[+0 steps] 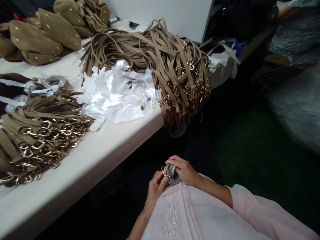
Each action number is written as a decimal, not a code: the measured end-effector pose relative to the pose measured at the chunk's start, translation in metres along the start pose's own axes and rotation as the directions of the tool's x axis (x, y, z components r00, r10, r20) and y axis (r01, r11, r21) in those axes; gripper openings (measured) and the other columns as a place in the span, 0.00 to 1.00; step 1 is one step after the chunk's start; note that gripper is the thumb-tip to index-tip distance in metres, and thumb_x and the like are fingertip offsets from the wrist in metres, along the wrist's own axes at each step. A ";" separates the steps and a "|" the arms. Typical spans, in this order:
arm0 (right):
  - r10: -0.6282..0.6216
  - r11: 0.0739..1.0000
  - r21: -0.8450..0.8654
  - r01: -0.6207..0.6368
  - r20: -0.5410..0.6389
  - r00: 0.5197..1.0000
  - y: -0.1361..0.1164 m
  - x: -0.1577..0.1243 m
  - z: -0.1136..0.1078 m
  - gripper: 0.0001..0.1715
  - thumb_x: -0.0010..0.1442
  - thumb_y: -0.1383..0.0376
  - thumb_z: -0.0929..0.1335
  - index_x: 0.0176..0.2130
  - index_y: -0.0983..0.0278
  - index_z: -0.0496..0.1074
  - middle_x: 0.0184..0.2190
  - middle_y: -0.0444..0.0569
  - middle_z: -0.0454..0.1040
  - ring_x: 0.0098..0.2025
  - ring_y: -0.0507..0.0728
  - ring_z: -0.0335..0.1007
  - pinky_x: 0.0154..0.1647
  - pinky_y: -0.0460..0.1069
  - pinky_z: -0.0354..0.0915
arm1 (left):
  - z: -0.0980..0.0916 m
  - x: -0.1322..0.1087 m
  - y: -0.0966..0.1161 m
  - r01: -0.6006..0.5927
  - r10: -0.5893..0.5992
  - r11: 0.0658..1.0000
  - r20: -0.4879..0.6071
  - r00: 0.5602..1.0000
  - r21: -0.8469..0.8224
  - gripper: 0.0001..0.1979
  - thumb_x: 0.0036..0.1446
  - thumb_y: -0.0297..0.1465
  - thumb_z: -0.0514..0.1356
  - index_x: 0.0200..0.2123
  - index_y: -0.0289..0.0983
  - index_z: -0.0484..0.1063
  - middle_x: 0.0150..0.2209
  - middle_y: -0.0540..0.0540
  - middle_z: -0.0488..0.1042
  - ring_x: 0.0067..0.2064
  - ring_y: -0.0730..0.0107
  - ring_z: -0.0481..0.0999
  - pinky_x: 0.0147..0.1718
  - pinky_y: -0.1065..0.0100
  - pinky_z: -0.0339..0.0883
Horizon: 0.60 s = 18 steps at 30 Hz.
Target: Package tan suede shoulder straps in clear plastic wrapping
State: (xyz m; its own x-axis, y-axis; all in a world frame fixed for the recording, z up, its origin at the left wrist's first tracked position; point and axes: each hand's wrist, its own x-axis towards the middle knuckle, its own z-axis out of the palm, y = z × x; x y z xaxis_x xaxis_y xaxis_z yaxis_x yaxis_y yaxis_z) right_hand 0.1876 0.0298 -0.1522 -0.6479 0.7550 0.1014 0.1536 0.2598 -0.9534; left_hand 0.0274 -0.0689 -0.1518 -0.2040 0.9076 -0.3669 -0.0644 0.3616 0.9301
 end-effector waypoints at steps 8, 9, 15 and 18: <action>-0.033 0.973 -0.229 0.038 0.027 0.999 0.003 -0.002 0.002 0.31 0.60 0.79 0.57 0.58 0.60 0.68 0.51 0.52 0.70 0.51 0.58 0.68 0.55 0.54 0.67 | 0.011 0.000 0.001 -0.039 0.039 0.996 -0.006 0.999 0.080 0.25 0.58 0.52 0.57 0.39 0.36 0.79 0.36 0.42 0.76 0.40 0.60 0.74 0.42 0.64 0.66; -0.029 0.967 -0.252 0.037 0.034 0.999 0.003 -0.002 0.003 0.32 0.60 0.79 0.57 0.58 0.61 0.67 0.51 0.53 0.70 0.51 0.58 0.67 0.55 0.54 0.67 | 0.013 0.000 0.001 -0.030 0.031 0.997 -0.012 0.999 0.076 0.25 0.59 0.51 0.56 0.41 0.35 0.78 0.35 0.43 0.77 0.38 0.61 0.74 0.39 0.65 0.66; 0.037 0.965 -0.259 -0.033 0.012 0.999 -0.010 0.010 0.010 0.35 0.58 0.79 0.58 0.61 0.62 0.64 0.49 0.53 0.69 0.49 0.58 0.69 0.54 0.53 0.68 | 0.020 0.002 0.007 -0.020 0.027 0.997 -0.094 0.995 0.077 0.26 0.60 0.52 0.54 0.42 0.35 0.75 0.32 0.43 0.76 0.35 0.61 0.74 0.35 0.65 0.67; 0.082 0.967 -0.241 -0.089 -0.039 0.996 -0.018 0.019 0.015 0.34 0.59 0.79 0.58 0.60 0.60 0.65 0.47 0.51 0.70 0.46 0.56 0.71 0.52 0.51 0.69 | 0.023 0.004 0.017 -0.027 0.036 0.998 -0.157 0.987 0.061 0.24 0.62 0.51 0.52 0.42 0.38 0.75 0.34 0.42 0.76 0.37 0.59 0.75 0.36 0.65 0.67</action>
State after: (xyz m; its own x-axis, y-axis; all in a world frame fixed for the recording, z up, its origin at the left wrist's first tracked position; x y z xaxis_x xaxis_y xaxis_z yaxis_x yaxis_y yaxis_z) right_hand 0.1618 0.0302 -0.1377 -0.6034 0.7967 0.0341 0.3855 0.3289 -0.8621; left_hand 0.0477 -0.0540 -0.1383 -0.3570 0.8753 -0.3262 0.0006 0.3495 0.9370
